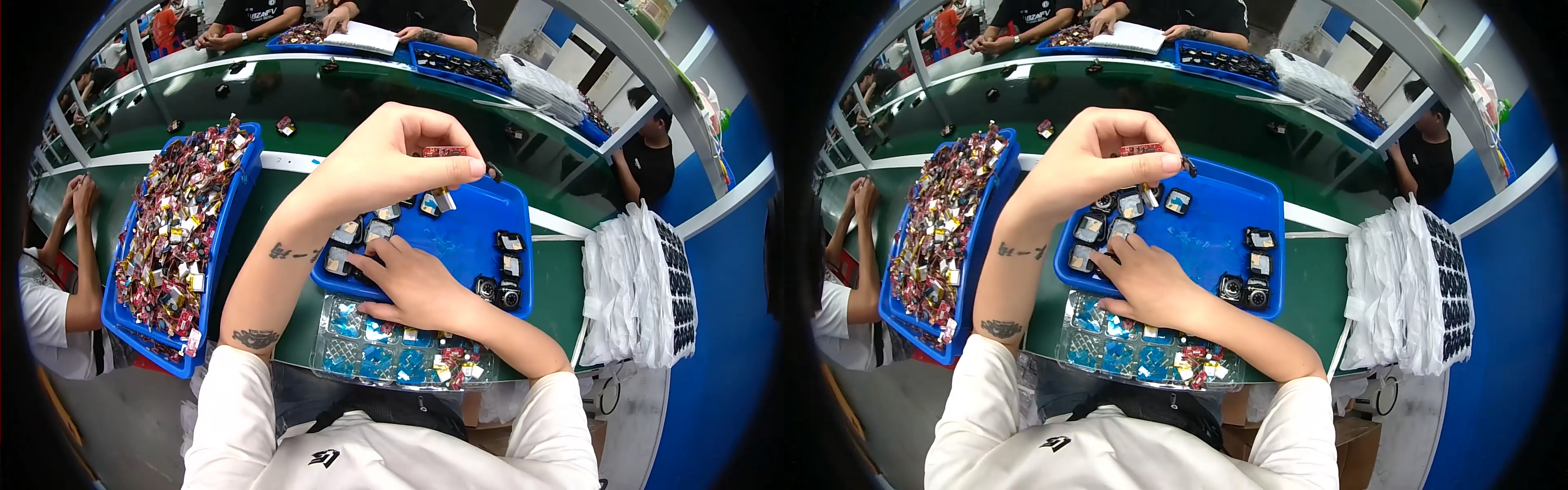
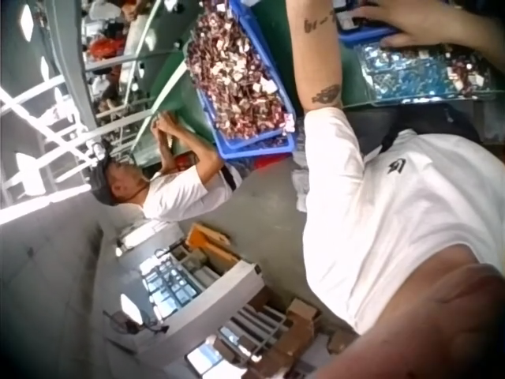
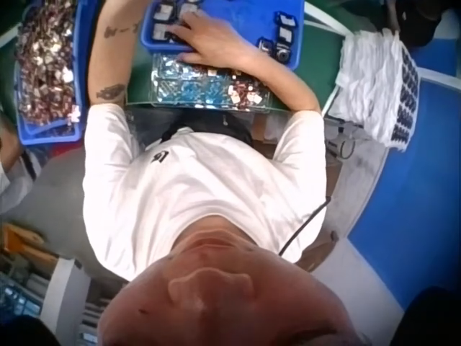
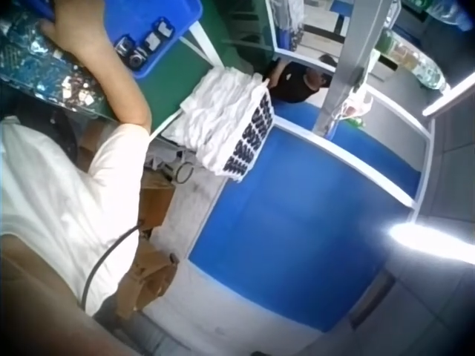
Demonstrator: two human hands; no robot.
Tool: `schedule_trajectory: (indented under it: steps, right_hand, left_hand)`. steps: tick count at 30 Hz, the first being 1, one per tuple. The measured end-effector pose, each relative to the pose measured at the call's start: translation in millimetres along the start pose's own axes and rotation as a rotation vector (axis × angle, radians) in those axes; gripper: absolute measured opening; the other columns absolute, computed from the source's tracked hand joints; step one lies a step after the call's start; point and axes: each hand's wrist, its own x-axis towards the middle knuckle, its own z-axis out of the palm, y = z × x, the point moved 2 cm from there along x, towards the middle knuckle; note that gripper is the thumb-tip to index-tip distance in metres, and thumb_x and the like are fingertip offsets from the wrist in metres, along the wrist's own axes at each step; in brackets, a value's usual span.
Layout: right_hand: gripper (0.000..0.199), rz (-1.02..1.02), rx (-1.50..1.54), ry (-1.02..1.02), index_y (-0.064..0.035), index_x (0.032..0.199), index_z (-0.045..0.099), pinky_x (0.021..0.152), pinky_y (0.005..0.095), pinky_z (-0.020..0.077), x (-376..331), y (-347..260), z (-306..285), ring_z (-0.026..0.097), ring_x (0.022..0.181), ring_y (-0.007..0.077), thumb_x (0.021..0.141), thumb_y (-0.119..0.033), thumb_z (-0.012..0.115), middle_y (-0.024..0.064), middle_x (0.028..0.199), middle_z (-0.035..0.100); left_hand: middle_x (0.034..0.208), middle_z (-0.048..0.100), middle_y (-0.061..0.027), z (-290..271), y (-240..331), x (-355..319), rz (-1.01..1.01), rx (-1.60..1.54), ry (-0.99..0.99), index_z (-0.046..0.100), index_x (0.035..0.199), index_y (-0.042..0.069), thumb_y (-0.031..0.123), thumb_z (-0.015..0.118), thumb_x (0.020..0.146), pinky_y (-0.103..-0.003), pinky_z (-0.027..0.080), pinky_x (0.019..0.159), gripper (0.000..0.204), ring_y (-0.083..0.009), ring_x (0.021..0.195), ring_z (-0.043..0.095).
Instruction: Manually assemble small electronic sensor or camera modules at a workstation.
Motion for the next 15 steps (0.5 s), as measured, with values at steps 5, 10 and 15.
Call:
schedule_trajectory:
  steps: [5,10,15]
  right_hand:
    - [0.054,0.08,0.08,-0.035,-0.005,0.118,0.055,0.075,0.0392,0.0485,-1,1,0,0.054,0.091,0.0292,0.08,-0.041,0.067,0.0133,0.102,0.051]
    - [0.048,0.108,0.149,-0.08,-0.0056,0.113,0.057,0.077,0.0388,0.0481,-2,0,-1,0.056,0.089,0.0282,0.081,-0.041,0.066,0.0101,0.095,0.055]
    - [0.029,0.024,0.328,-0.054,-0.0055,0.104,0.063,0.077,0.0379,0.0493,-1,9,-4,0.06,0.089,0.0277,0.082,-0.025,0.068,0.01,0.095,0.062]
  left_hand:
    - [0.074,0.063,-0.0002,3,1,-3,-0.035,-0.018,0.017,0.067,0.085,0.001,0.016,0.071,0.083,-0.02,0.046,0.063,0.016,-0.0043,0.068,0.056]
    - [0.075,0.063,-0.0005,5,0,-4,-0.056,-0.059,0.019,0.067,0.084,0.001,0.016,0.071,0.083,-0.02,0.047,0.063,0.016,-0.0045,0.068,0.057]
    - [0.075,0.063,0.0,4,5,-4,-0.041,-0.022,0.036,0.066,0.084,0.001,0.015,0.071,0.083,-0.02,0.046,0.063,0.015,-0.0042,0.068,0.056]
